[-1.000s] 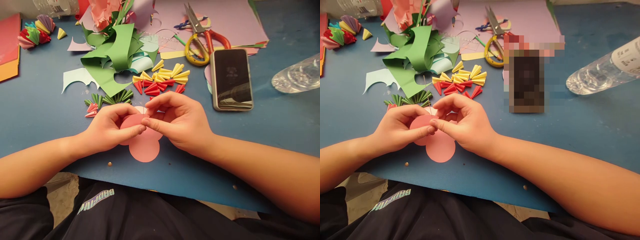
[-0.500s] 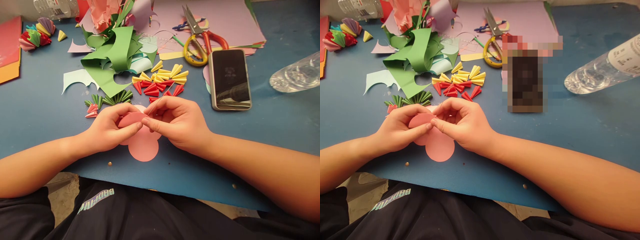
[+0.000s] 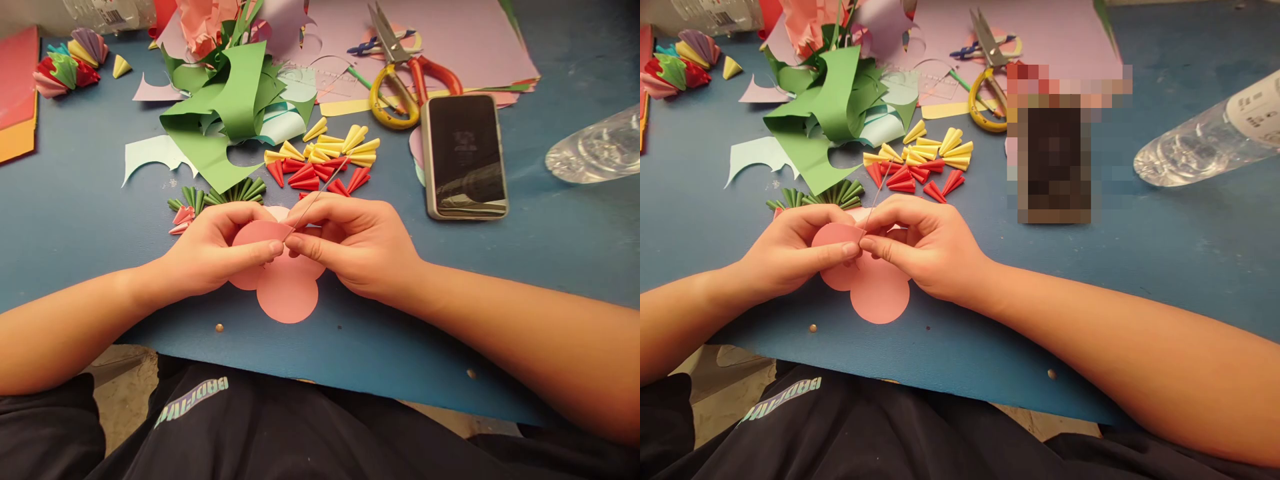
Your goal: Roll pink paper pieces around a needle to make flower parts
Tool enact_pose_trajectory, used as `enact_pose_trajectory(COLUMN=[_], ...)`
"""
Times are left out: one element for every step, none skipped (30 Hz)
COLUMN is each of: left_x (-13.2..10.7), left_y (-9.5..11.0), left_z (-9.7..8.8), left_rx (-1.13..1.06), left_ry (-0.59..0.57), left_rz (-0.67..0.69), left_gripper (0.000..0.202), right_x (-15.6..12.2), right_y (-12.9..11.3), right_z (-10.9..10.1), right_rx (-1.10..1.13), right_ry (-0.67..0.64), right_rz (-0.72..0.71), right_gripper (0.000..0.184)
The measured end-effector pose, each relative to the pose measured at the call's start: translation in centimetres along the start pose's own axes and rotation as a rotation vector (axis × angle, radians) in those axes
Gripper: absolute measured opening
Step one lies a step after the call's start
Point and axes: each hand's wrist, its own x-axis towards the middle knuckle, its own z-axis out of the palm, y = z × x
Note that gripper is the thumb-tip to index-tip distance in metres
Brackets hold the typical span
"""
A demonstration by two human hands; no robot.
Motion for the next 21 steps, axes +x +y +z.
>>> enact_pose_trajectory(left_x=[0.01,0.02,0.02,0.02,0.02,0.02,0.03,0.03,0.03,0.04,0.04,0.05,0.05,0.06,0.07,0.08,0.1,0.11,0.12,0.12,0.11], left_y=[-0.04,-0.07,-0.08,-0.07,-0.06,-0.04,-0.02,0.0,0.02,0.04,0.04,0.04,0.04,0.02,0.0,-0.03,-0.05,-0.06,-0.07,-0.05,-0.02], left_z=[0.0,0.01,0.03,0.05,0.07,0.09,0.1,0.1,0.09,0.06,0.02,-0.02,-0.08,-0.13,-0.18,-0.23,-0.27,-0.3,-0.31,-0.31,-0.29], left_rx=[-0.018,-0.032,-0.043,-0.05,-0.054,-0.056,-0.056,-0.055,-0.054,-0.052,-0.047,-0.041,-0.032,-0.02,-0.004,0.014,0.034,0.054,0.076,0.101,0.128], left_ry=[-0.006,-0.012,-0.018,-0.025,-0.032,-0.038,-0.044,-0.049,-0.054,-0.057,-0.061,-0.064,-0.068,-0.071,-0.075,-0.079,-0.084,-0.089,-0.094,-0.094,-0.09], left_rz=[-0.017,-0.027,-0.035,-0.041,-0.042,-0.042,-0.042,-0.044,-0.047,-0.05,-0.055,-0.058,-0.059,-0.058,-0.058,-0.055,-0.048,-0.037,-0.023,-0.005,0.014], left_gripper=[0.026,0.026,0.025,0.024,0.023,0.022,0.021,0.021,0.021,0.021,0.02,0.019,0.017,0.016,0.015,0.014,0.014,0.015,0.016,0.017,0.018], right_x=[-0.01,-0.03,-0.07,-0.11,-0.15,-0.2,-0.24,-0.26,-0.28,-0.29,-0.28,-0.26,-0.23,-0.2,-0.16,-0.12,-0.09,-0.06,-0.05,-0.06,-0.08], right_y=[0.09,0.16,0.23,0.29,0.34,0.37,0.37,0.37,0.35,0.32,0.28,0.25,0.21,0.16,0.1,0.03,-0.06,-0.16,-0.28,-0.39,-0.5], right_z=[-0.05,-0.1,-0.15,-0.19,-0.23,-0.27,-0.32,-0.37,-0.41,-0.46,-0.49,-0.52,-0.53,-0.53,-0.51,-0.48,-0.44,-0.4,-0.34,-0.29,-0.22], right_rx=[-0.021,-0.042,-0.065,-0.09,-0.111,-0.129,-0.148,-0.169,-0.191,-0.211,-0.229,-0.243,-0.248,-0.246,-0.237,-0.224,-0.208,-0.192,-0.177,-0.163,-0.153], right_ry=[-0.007,-0.009,-0.009,-0.008,-0.007,-0.005,-0.005,-0.007,-0.012,-0.017,-0.022,-0.028,-0.032,-0.036,-0.039,-0.043,-0.047,-0.051,-0.056,-0.059,-0.056], right_rz=[-0.026,-0.054,-0.08,-0.101,-0.12,-0.136,-0.147,-0.153,-0.157,-0.16,-0.162,-0.165,-0.17,-0.175,-0.176,-0.171,-0.156,-0.133,-0.106,-0.081,-0.057], right_gripper=[0.006,0.006,0.005,0.005,0.005,0.005,0.006,0.007,0.007,0.007,0.007,0.007,0.006,0.006,0.006,0.006,0.006,0.006,0.008,0.009,0.01])
